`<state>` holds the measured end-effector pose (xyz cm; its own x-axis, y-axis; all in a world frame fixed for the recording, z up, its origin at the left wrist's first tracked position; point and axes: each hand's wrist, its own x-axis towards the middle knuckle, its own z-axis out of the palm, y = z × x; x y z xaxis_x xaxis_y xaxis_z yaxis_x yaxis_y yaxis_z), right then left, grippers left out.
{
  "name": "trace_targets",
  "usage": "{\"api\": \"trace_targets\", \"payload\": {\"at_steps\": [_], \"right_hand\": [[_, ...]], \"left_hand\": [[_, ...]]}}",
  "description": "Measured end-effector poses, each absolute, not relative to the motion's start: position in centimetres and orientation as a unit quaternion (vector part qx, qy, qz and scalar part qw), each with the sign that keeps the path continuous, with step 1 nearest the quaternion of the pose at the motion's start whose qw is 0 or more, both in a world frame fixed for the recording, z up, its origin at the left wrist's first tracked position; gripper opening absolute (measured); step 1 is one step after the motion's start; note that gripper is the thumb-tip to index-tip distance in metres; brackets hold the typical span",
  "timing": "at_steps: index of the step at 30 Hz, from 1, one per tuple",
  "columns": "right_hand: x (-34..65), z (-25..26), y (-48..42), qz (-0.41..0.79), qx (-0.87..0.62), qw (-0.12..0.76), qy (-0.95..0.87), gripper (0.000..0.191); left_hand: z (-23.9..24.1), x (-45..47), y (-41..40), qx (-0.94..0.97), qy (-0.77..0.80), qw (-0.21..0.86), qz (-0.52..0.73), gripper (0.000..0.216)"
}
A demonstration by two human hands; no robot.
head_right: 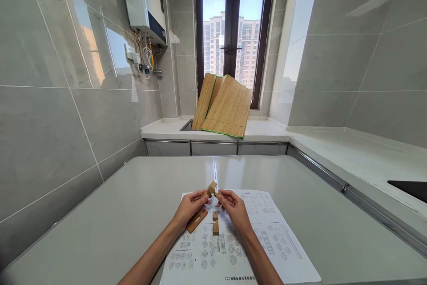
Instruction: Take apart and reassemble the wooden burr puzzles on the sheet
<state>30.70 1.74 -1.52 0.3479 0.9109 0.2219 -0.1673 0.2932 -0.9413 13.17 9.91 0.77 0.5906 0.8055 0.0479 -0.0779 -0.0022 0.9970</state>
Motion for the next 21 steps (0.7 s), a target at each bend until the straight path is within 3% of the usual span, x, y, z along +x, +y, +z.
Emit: {"api": "trace_targets", "payload": {"at_steps": [12,21], "right_hand": [[30.67,-1.29,1.26,0.395,-0.441,0.684,-0.427,0.043],[31.26,-1.28,1.44,0.449,-0.389,0.753,-0.283,0.047]], "left_hand": [[0.80,13.22,9.83,0.600,0.311,0.655,0.337,0.045],[0.73,13.21,9.90,0.589,0.317,0.655,0.353,0.052]]}}
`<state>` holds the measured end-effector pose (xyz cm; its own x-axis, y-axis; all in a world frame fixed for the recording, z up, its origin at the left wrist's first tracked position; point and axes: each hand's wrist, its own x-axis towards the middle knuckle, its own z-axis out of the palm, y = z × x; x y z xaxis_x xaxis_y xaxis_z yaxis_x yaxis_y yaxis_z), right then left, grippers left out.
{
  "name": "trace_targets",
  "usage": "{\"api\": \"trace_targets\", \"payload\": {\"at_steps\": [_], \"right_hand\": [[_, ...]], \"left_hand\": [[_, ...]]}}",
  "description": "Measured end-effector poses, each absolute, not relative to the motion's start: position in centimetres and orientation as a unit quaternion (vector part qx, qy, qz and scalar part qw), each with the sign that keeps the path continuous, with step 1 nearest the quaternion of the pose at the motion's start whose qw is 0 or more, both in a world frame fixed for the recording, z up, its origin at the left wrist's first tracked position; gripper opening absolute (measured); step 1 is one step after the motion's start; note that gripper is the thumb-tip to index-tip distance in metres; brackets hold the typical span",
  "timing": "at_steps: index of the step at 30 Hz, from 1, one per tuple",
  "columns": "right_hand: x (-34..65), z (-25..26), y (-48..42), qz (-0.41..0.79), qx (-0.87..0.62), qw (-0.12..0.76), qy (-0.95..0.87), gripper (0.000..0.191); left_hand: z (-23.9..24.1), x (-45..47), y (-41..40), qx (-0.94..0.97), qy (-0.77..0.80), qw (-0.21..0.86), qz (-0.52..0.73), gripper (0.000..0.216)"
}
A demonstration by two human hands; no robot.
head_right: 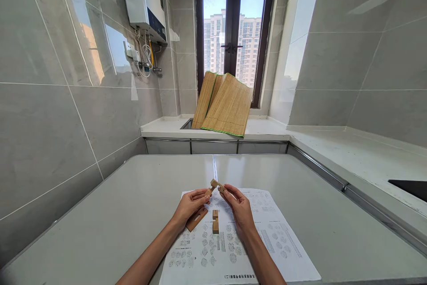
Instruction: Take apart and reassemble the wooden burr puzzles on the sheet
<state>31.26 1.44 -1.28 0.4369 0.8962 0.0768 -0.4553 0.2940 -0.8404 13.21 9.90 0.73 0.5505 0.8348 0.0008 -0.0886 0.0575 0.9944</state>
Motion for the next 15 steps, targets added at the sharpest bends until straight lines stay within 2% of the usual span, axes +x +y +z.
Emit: {"api": "trace_targets", "payload": {"at_steps": [8,15], "right_hand": [[32.0,-2.0,1.7,0.483,-0.316,0.790,-0.209,0.040],[33.1,-3.4,2.3,0.502,-0.265,0.809,-0.152,0.028]], "left_hand": [[0.8,13.4,9.9,0.596,0.311,0.648,0.358,0.051],[0.8,13.2,9.7,0.656,0.360,0.525,0.406,0.050]]}}
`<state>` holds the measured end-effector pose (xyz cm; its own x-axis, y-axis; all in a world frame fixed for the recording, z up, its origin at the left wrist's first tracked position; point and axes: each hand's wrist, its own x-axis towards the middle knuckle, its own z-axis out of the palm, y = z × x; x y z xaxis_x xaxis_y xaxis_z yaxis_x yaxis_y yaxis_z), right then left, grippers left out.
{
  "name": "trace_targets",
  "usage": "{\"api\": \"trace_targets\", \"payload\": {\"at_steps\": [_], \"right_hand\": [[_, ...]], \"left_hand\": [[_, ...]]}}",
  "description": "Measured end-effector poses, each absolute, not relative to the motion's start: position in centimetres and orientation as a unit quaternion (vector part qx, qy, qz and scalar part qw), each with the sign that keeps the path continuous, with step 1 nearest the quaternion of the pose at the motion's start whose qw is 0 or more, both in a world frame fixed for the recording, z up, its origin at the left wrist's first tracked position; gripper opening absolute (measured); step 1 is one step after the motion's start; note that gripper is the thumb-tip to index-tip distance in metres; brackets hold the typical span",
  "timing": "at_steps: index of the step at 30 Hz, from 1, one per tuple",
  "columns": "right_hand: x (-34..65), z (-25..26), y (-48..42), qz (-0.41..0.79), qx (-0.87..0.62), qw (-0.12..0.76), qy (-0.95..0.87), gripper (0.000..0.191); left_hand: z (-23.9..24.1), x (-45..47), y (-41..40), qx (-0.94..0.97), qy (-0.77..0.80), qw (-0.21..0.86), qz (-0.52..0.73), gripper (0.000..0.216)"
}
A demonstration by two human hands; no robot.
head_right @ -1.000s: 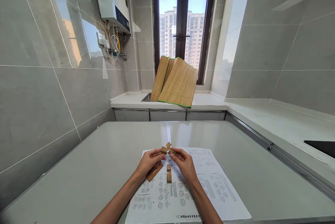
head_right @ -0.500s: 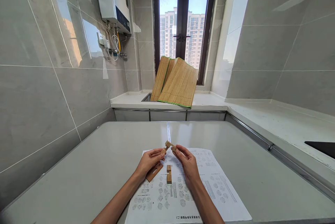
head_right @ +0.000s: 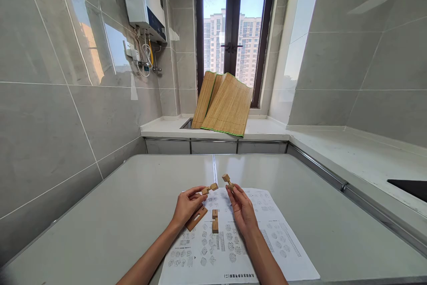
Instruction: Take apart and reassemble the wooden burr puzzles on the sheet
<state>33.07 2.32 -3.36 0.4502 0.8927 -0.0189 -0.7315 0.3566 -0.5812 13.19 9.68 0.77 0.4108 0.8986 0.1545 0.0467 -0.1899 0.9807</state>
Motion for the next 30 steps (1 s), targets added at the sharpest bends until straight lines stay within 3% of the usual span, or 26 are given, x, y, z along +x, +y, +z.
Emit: {"api": "trace_targets", "payload": {"at_steps": [8,17,24,30], "right_hand": [[33.2,-3.7,2.4,0.501,-0.264,0.812,-0.141,0.023],[33.2,-4.0,2.7,0.504,-0.286,0.804,-0.134,0.028],[33.3,-4.2,2.7,0.494,-0.300,0.798,-0.171,0.025],[33.3,-4.2,2.7,0.498,-0.303,0.794,-0.172,0.025]], "left_hand": [[1.4,13.2,8.7,0.747,0.326,0.387,0.431,0.031],[-1.0,13.8,9.0,0.858,0.381,0.234,0.254,0.028],[0.7,12.9,7.8,0.938,0.197,0.152,0.241,0.049],[1.3,12.3,7.9,0.952,0.161,0.154,0.212,0.040]]}}
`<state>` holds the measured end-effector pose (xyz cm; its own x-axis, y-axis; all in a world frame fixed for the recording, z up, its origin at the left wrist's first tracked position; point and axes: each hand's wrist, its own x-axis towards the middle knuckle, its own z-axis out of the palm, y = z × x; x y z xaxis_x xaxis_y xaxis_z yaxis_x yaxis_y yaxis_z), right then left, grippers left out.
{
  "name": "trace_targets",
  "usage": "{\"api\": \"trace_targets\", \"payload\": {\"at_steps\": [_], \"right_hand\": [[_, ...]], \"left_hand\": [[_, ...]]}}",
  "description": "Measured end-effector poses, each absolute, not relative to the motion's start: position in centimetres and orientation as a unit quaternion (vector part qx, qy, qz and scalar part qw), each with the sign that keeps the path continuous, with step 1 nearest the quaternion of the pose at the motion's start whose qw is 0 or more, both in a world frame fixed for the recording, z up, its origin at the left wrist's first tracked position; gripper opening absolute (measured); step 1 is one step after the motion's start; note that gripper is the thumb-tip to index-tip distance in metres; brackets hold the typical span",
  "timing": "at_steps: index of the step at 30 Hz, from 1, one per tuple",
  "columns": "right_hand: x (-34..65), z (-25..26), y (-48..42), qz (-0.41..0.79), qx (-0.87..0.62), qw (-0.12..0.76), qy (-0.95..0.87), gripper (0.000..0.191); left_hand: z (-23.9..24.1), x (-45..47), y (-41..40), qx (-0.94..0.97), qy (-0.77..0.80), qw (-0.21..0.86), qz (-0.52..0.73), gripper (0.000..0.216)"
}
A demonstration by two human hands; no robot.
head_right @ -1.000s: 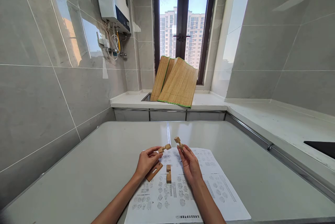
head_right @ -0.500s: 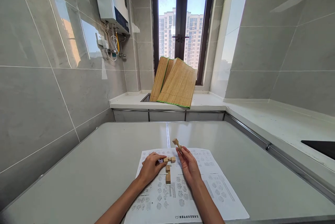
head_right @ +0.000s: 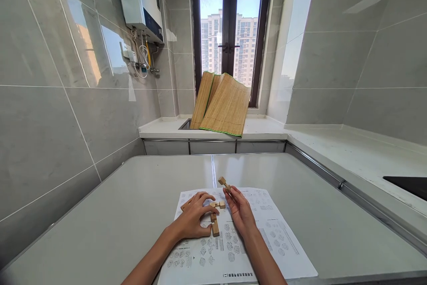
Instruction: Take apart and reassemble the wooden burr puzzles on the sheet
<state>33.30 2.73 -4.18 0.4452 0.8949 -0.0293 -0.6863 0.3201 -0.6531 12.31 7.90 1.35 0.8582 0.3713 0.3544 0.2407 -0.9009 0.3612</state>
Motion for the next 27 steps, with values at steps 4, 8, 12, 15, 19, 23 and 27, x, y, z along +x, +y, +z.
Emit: {"api": "trace_targets", "payload": {"at_steps": [4,8,12,15,19,23,27], "right_hand": [[33.3,-4.1,2.6,0.505,-0.300,0.792,-0.166,0.024],[33.2,-4.0,2.5,0.500,-0.299,0.797,-0.158,0.024],[33.1,-4.1,2.5,0.500,-0.309,0.795,-0.150,0.026],[33.2,-4.1,2.5,0.518,-0.319,0.779,-0.153,0.029],[33.2,-3.9,2.5,0.531,-0.315,0.768,-0.172,0.033],[32.5,-3.0,2.1,0.539,-0.307,0.752,-0.223,0.038],[31.5,-1.7,1.6,0.551,-0.315,0.726,-0.264,0.042]], "left_hand": [[1.5,12.1,8.1,0.951,0.163,0.158,0.208,0.025],[1.6,12.2,8.0,0.939,0.201,0.147,0.238,0.013],[1.6,12.4,8.0,0.899,0.249,0.217,0.287,0.018],[1.6,12.6,8.0,0.844,0.291,0.314,0.322,0.028],[1.3,13.1,7.9,0.778,0.320,0.409,0.353,0.034],[1.1,13.4,8.0,0.742,0.324,0.461,0.363,0.035],[1.1,13.5,8.3,0.732,0.322,0.470,0.374,0.032]]}}
